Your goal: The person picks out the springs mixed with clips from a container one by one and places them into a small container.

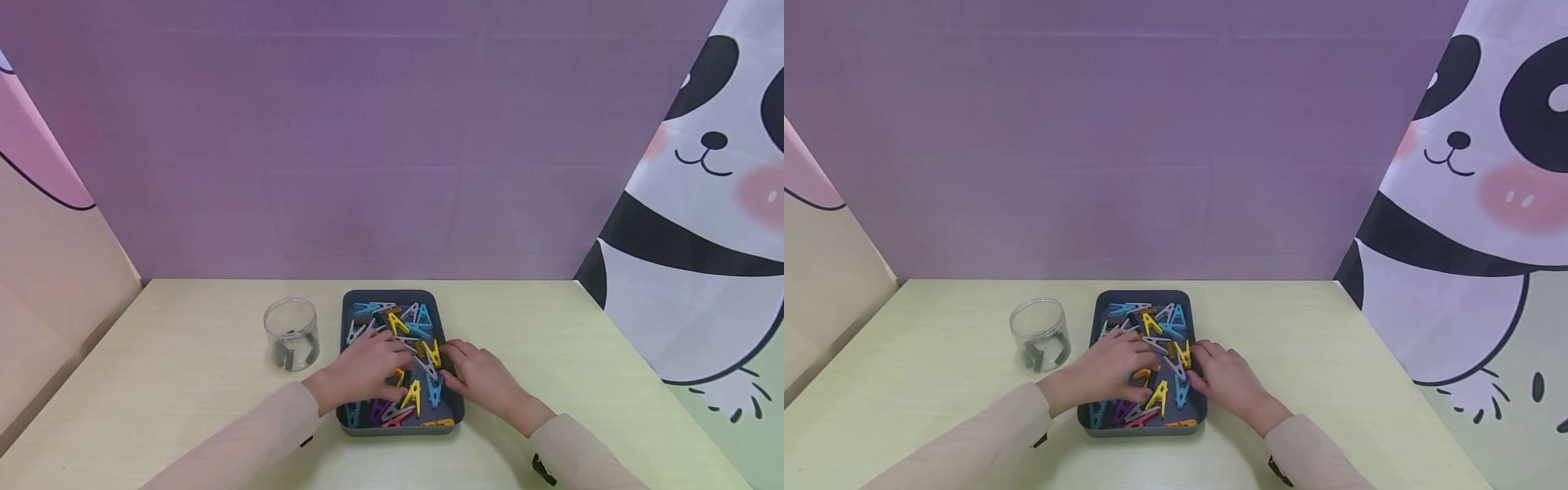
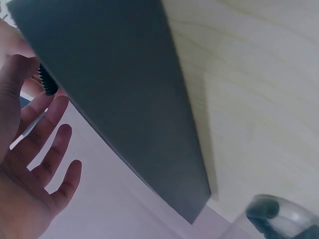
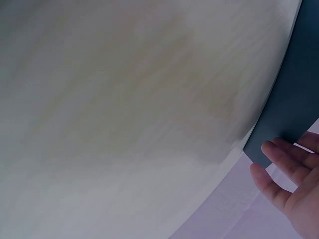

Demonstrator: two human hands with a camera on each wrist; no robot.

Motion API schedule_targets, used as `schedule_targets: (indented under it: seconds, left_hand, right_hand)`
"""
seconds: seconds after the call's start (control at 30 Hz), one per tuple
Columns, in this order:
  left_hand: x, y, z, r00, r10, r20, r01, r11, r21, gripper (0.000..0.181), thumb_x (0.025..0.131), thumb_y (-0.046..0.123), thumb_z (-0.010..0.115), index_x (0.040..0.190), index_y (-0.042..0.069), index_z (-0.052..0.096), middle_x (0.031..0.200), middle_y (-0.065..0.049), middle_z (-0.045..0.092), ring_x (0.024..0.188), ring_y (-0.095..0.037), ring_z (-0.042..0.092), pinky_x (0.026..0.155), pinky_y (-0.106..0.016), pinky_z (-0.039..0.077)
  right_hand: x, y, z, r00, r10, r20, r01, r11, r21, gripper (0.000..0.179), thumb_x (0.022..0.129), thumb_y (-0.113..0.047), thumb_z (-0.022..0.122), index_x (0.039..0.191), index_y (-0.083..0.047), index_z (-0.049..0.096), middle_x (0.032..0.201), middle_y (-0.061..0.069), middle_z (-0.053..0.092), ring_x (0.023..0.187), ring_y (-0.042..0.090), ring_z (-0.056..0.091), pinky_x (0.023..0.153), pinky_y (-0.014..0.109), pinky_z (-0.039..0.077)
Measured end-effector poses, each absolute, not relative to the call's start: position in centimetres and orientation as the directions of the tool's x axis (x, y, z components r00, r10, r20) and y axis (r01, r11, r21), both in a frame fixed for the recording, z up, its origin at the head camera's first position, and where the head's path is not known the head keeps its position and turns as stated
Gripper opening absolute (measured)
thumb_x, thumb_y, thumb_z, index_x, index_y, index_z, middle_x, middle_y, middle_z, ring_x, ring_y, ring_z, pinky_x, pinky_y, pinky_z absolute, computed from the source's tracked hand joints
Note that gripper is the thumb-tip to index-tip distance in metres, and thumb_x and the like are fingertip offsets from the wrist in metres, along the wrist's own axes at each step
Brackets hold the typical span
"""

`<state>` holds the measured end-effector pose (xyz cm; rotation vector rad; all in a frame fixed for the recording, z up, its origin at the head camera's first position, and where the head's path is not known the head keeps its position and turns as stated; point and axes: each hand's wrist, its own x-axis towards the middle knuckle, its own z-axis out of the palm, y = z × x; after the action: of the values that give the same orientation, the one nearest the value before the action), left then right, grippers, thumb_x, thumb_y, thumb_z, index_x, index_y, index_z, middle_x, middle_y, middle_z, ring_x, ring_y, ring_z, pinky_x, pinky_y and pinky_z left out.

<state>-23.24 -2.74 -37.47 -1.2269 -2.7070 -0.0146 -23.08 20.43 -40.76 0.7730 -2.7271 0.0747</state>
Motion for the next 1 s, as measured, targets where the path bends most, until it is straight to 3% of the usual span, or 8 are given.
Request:
schedule_targets:
  seconds: [0.2,0.4,0.6,1.0]
  left_hand:
    - [-23.1,-4.3,-37.0,-0.628,0.751,0.206,0.749,0.655,-0.103,0.036,0.078,0.051,0.063,0.106,0.027,0.064,0.107,0.01,0.064,0.098,-0.014,0.052,0.086,-0.037,0.043]
    - [-23.5,-6.1,-36.4,-0.614,0.751,0.243,0.753,0.65,-0.107,0.035,0.078,0.049,0.064,0.103,0.025,0.065,0.1,0.009,0.064,0.094,-0.014,0.051,0.078,-0.032,0.04]
    - [-24.1,-7.8,-35.8,-0.617,0.732,0.288,0.747,0.66,-0.075,0.033,0.077,0.045,0.067,0.1,0.022,0.066,0.096,0.008,0.065,0.089,-0.013,0.05,0.078,-0.033,0.041]
    - [-24.8,-11.2,-33.7,-0.702,0.637,0.319,0.668,0.744,-0.017,0.035,0.078,0.045,0.066,0.102,0.021,0.067,0.1,0.008,0.065,0.097,-0.015,0.053,0.087,-0.039,0.043]
  right_hand:
    - [-23.1,20.4,-40.8,-0.812,-0.5,0.3,-0.515,0.857,0.032,0.04,0.083,-0.033,0.062,0.112,-0.006,0.058,0.112,0.008,0.06,0.099,0.02,0.06,0.077,0.036,0.052]
    - [-23.1,20.4,-40.8,-0.817,-0.494,0.297,-0.511,0.859,0.023,0.04,0.083,-0.033,0.062,0.112,-0.006,0.058,0.112,0.008,0.06,0.098,0.021,0.06,0.078,0.037,0.051]
    - [-23.1,20.4,-40.8,-0.817,-0.496,0.295,-0.511,0.859,0.028,0.04,0.084,-0.033,0.062,0.113,-0.006,0.058,0.112,0.008,0.06,0.099,0.02,0.06,0.077,0.036,0.052]
    - [-23.1,20.4,-40.8,-0.817,-0.497,0.292,-0.511,0.859,0.033,0.04,0.084,-0.033,0.061,0.113,-0.005,0.058,0.113,0.01,0.06,0.1,0.022,0.059,0.077,0.037,0.052]
